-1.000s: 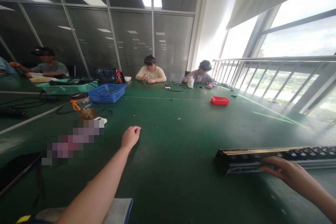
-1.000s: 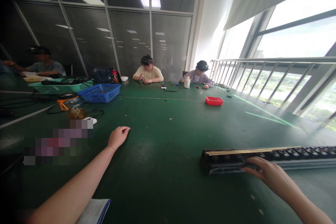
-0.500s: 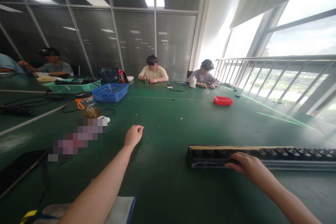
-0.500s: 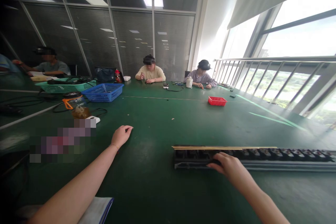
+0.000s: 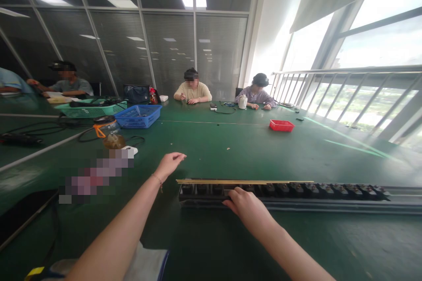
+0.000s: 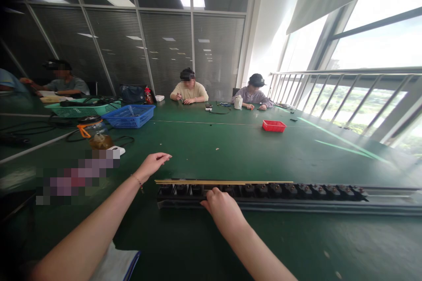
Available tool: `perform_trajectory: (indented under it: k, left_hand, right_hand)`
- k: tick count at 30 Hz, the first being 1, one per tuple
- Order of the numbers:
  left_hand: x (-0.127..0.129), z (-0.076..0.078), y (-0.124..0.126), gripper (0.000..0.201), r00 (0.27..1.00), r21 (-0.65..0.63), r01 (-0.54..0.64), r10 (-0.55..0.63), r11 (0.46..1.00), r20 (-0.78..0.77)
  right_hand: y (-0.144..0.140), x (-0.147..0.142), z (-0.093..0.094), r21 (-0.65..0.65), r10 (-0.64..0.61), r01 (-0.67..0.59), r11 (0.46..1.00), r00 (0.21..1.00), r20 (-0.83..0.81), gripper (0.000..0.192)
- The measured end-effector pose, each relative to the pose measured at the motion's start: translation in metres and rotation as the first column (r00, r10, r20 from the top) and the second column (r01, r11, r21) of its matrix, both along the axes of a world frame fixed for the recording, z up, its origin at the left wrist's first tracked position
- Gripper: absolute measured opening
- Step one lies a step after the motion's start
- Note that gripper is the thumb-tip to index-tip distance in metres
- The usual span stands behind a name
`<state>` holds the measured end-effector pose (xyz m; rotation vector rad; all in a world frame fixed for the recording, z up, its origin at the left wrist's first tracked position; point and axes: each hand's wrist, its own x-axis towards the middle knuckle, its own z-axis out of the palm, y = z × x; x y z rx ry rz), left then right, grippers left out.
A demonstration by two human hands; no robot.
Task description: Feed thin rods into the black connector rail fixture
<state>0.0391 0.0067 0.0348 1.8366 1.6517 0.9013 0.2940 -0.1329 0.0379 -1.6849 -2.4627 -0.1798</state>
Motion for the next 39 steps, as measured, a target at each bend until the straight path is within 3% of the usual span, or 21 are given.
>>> perform_trajectory:
  k: [1, 3, 5, 7, 9, 16, 23, 26, 29, 31, 34, 39]
  left_hand:
    - [0.003, 0.015, -0.006, 0.034, 0.992, -0.025, 0.125, -0.125, 0.992, 0.003]
    - [0.009, 0.047, -0.023, 0.034, 0.925, -0.085, 0.369, -0.375, 0.926, -0.068]
    - [0.016, 0.073, -0.041, 0.031, 0.844, -0.123, 0.486, -0.501, 0.865, -0.192]
    - [0.021, 0.088, -0.056, 0.028, 0.783, -0.164, 0.534, -0.558, 0.829, -0.275]
    - [0.024, 0.092, -0.063, 0.025, 0.758, -0.201, 0.540, -0.576, 0.817, -0.306]
    - [0.026, 0.082, -0.059, 0.022, 0.749, -0.256, 0.534, -0.591, 0.806, -0.298]
    - [0.030, 0.091, -0.063, 0.025, 0.785, -0.155, 0.503, -0.525, 0.850, -0.330]
    - [0.029, 0.095, -0.062, 0.028, 0.811, -0.044, 0.458, -0.438, 0.888, -0.388]
    - [0.025, 0.089, -0.052, 0.029, 0.833, 0.117, 0.404, -0.311, 0.907, -0.458]
    - [0.022, 0.076, -0.040, 0.029, 0.844, 0.201, 0.363, -0.230, 0.910, -0.484]
    - [0.016, 0.045, -0.023, 0.030, 0.854, 0.228, 0.299, -0.153, 0.927, -0.498]
    - [0.007, -0.009, -0.004, 0.026, 0.834, 0.172, 0.298, -0.168, 0.939, -0.525]
  right_hand:
    - [-0.001, -0.002, 0.001, 0.007, -0.008, 0.008, 1.000, 1.000, 0.003, 0.017]
    - [-0.003, -0.003, 0.001, 0.025, -0.022, 0.022, 0.999, 1.000, -0.007, 0.018]
    - [-0.006, 0.002, 0.000, 0.048, -0.023, 0.024, 0.999, 0.999, -0.031, 0.020]
    - [-0.009, 0.007, -0.002, 0.081, -0.012, 0.017, 0.997, 0.998, -0.055, 0.022]
    - [-0.011, 0.012, -0.006, 0.124, 0.004, 0.004, 0.992, 0.998, -0.069, 0.024]
    - [-0.011, 0.016, -0.013, 0.216, 0.085, -0.063, 0.974, 0.992, -0.093, 0.031]
    - [-0.011, 0.016, -0.013, 0.217, 0.093, -0.065, 0.974, 0.988, -0.121, 0.032]
    - [-0.011, 0.016, -0.013, 0.219, 0.090, -0.062, 0.974, 0.989, -0.121, 0.032]
    - [-0.011, 0.016, -0.012, 0.211, 0.081, -0.055, 0.976, 0.990, -0.119, 0.029]
    - [-0.011, 0.016, -0.012, 0.195, 0.074, -0.050, 0.979, 0.990, -0.117, 0.027]
    - [-0.010, 0.015, -0.011, 0.179, 0.061, -0.041, 0.983, 0.992, -0.112, 0.026]
    - [-0.010, 0.016, -0.013, 0.180, 0.068, -0.046, 0.983, 0.990, -0.122, 0.027]
